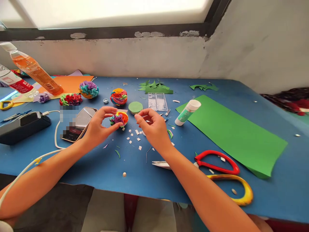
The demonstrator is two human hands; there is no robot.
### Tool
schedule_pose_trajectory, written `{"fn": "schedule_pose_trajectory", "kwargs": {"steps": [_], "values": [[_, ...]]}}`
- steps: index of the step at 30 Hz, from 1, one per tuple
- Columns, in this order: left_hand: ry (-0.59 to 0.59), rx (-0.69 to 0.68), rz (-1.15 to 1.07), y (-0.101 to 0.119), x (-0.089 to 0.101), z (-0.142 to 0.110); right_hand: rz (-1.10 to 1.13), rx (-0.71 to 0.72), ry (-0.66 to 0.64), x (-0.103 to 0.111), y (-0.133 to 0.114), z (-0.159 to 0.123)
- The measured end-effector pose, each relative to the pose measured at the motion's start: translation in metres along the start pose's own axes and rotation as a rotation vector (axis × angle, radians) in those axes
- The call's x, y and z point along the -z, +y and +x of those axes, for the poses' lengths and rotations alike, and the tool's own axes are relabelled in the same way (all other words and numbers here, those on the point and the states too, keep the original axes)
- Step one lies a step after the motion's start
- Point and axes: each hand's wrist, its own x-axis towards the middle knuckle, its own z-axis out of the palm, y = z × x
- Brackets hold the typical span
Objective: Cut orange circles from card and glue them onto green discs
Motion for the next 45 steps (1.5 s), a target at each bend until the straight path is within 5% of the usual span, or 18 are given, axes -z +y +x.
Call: {"fn": "schedule_pose_trajectory", "kwargs": {"steps": [5, 12, 24, 31, 38, 45], "values": [[0.002, -0.011, -0.054, -0.002, 0.001, -0.001, -0.137, 0.067, -0.072, -0.004, 0.009, 0.001], [-0.121, -0.003, 0.07, -0.016, -0.004, 0.0, -0.306, 0.063, -0.335, -0.02, 0.031, 0.0], [-0.21, 0.248, -0.337, -0.006, 0.005, 0.005, -0.182, 0.01, -0.26, -0.016, 0.024, -0.002], [-0.267, 0.248, -0.433, -0.009, 0.009, 0.005, -0.092, -0.138, -0.264, -0.015, 0.021, -0.003], [-0.319, 0.109, -0.436, 0.0, 0.013, 0.002, 0.154, -0.398, -0.311, -0.018, 0.014, -0.006], [-0.415, 0.123, -0.432, -0.003, 0.013, -0.003, -0.015, -0.516, -0.365, -0.016, 0.011, -0.009]]}}
